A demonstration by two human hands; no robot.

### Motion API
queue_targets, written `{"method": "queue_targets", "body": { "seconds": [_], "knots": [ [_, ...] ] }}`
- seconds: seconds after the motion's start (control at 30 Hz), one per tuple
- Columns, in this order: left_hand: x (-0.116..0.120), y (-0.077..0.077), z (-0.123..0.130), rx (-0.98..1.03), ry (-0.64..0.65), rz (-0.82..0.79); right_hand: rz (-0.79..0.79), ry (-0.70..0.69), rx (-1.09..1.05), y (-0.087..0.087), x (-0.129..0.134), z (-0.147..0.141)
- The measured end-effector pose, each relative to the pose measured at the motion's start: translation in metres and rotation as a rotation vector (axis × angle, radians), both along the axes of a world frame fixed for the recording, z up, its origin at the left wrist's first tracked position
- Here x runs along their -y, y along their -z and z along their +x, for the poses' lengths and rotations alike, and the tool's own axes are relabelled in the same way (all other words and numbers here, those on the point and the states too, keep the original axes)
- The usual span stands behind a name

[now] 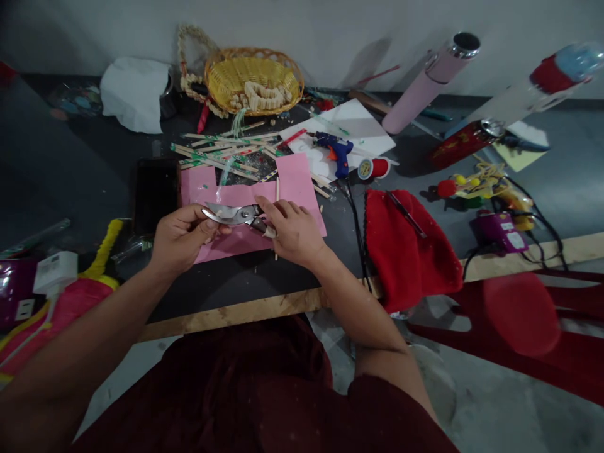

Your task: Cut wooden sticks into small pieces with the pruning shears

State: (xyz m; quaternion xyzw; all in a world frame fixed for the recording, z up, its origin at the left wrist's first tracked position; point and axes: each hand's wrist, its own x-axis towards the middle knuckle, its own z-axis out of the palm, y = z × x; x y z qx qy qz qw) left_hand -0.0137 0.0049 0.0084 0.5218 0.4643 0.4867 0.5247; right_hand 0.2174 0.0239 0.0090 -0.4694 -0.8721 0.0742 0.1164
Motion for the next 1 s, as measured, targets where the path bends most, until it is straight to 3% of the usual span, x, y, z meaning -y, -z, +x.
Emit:
{"method": "queue_targets", "body": {
  "seconds": [0.37,0.7,1.0],
  "knots": [
    [0.0005,-0.0029,-0.0005,0.087,0.09,-0.043,0.0,-0.059,-0.049,0.0022,-0.0018,0.002],
    [0.002,-0.0015,0.0002,0.143,0.092,-0.096,-0.018,-0.011,-0.038,-0.002,0.0067,-0.0005],
    [0.0021,-0.0068,-0.0005,-0.1,0.025,0.054,-0.033,-0.006,-0.042,-0.0016,0.0011,-0.0012]
  ]
}}
